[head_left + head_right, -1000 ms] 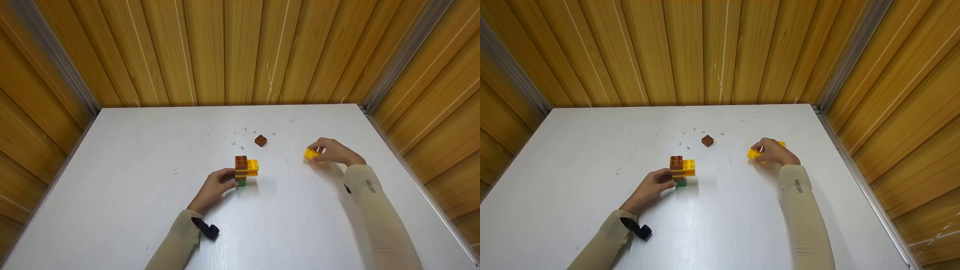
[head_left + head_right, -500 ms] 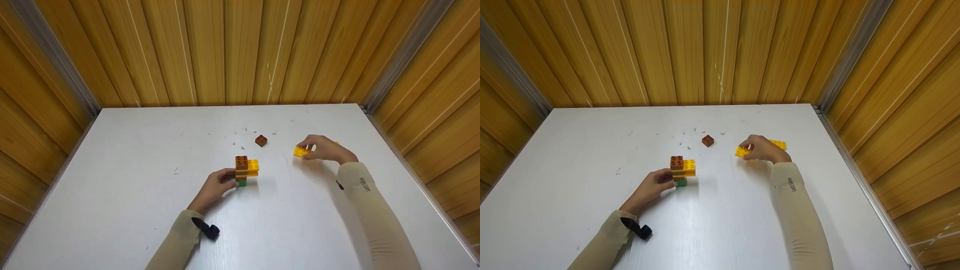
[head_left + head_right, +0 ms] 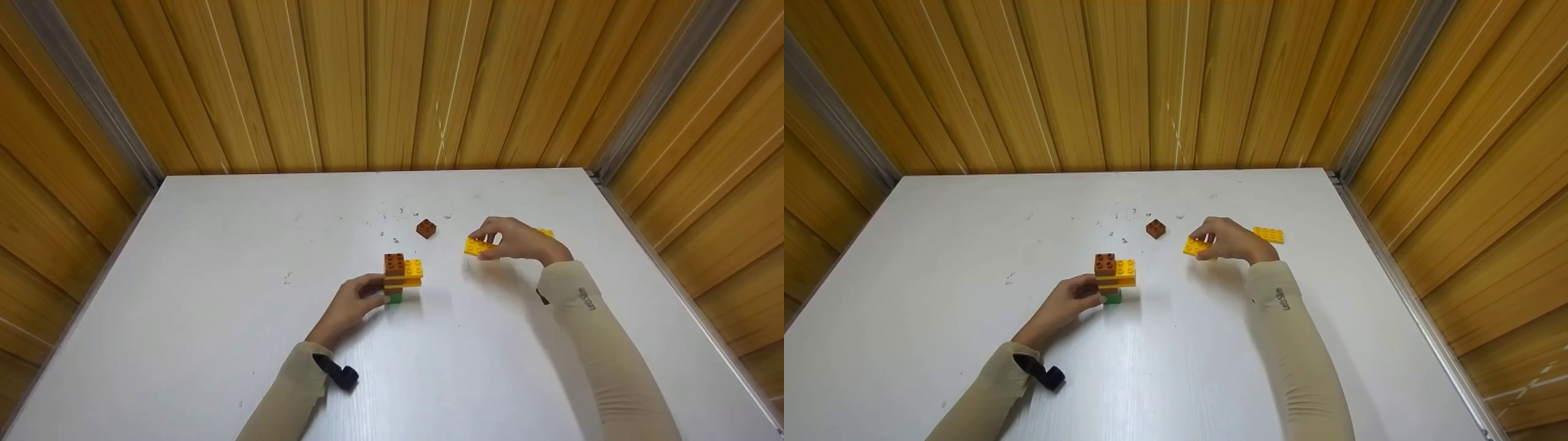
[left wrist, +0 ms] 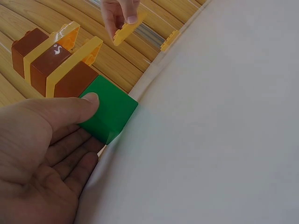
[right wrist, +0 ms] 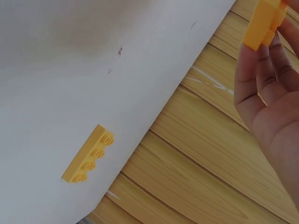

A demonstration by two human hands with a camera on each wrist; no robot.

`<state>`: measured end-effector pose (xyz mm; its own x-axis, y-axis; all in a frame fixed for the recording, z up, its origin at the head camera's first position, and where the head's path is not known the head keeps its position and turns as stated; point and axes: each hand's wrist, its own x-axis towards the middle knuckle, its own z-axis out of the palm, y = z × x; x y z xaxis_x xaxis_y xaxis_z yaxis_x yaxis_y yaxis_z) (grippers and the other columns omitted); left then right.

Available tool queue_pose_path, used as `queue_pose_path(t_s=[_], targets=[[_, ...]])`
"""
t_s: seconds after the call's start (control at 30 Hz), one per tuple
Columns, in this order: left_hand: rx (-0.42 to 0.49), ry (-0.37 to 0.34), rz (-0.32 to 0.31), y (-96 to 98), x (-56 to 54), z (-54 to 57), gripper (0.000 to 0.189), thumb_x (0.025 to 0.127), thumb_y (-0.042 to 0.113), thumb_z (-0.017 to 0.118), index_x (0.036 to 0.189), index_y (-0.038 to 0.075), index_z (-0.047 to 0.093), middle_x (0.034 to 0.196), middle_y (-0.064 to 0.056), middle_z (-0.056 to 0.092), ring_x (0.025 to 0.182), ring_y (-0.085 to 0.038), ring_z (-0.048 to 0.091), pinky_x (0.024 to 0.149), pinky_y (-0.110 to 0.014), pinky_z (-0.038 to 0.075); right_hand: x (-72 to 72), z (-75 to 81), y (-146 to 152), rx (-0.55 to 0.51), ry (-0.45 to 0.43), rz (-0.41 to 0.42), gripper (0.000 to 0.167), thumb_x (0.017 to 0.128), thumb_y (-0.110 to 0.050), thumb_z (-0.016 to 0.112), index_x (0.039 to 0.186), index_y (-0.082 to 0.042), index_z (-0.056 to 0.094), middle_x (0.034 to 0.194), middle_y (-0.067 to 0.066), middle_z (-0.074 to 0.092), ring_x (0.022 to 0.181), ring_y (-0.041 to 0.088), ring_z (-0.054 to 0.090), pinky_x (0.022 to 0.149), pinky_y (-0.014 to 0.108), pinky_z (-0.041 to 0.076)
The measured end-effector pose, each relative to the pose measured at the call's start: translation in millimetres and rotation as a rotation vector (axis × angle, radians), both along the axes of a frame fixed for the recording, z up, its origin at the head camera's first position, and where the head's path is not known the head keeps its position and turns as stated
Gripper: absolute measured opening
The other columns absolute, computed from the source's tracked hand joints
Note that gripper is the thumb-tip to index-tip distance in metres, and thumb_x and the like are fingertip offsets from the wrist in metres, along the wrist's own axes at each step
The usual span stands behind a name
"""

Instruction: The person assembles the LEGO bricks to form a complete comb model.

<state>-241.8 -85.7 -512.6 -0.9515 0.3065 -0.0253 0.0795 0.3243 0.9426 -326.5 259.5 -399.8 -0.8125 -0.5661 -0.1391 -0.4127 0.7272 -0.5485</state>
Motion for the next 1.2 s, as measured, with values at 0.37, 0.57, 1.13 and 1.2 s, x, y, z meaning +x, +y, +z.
queue_pose_path(t_s=[0.37,0.57,1.13,1.2], targets=[[0.028,0.01,-0.006,-0.2,0.6,2.2,0.043,0.087,0.012,0.069,0.128,0.008,0.06,0.127,-0.009,0.063,0.12,-0.023,0.058,0.108,-0.039,0.042,4.0,10.0,-18.9,0.039,-0.022,0.033,0.042,0.083,-0.019,0.074,0.124,-0.01,0.065,0.111,0.006,0.062,0.106,0.025,0.056,0.09,0.04,0.049],[0.017,0.0,-0.007,-0.2,0.2,2.7,0.044,0.088,0.013,0.068,0.13,0.01,0.058,0.129,-0.007,0.062,0.122,-0.022,0.057,0.109,-0.039,0.041,7.5,17.2,-29.9,0.016,0.011,0.086,0.042,0.082,-0.018,0.076,0.121,-0.008,0.067,0.108,0.006,0.063,0.102,0.024,0.059,0.083,0.036,0.052],[0.011,-0.039,0.011,0.5,1.5,3.0,0.044,0.087,0.014,0.068,0.13,0.012,0.058,0.13,-0.006,0.062,0.123,-0.021,0.056,0.11,-0.039,0.04,17.6,41.0,-63.3,-0.041,0.019,0.161,0.041,0.082,-0.016,0.076,0.122,-0.015,0.067,0.107,0.004,0.061,0.1,0.023,0.061,0.085,0.036,0.056],[0.008,-0.047,0.014,0.7,1.6,2.6,0.044,0.087,0.014,0.068,0.13,0.012,0.058,0.131,-0.006,0.061,0.124,-0.022,0.055,0.111,-0.039,0.039,18.7,42.4,-67.2,-0.03,0.022,0.173,0.042,0.082,-0.016,0.076,0.123,-0.016,0.067,0.106,0.003,0.061,0.1,0.022,0.06,0.085,0.035,0.056]])
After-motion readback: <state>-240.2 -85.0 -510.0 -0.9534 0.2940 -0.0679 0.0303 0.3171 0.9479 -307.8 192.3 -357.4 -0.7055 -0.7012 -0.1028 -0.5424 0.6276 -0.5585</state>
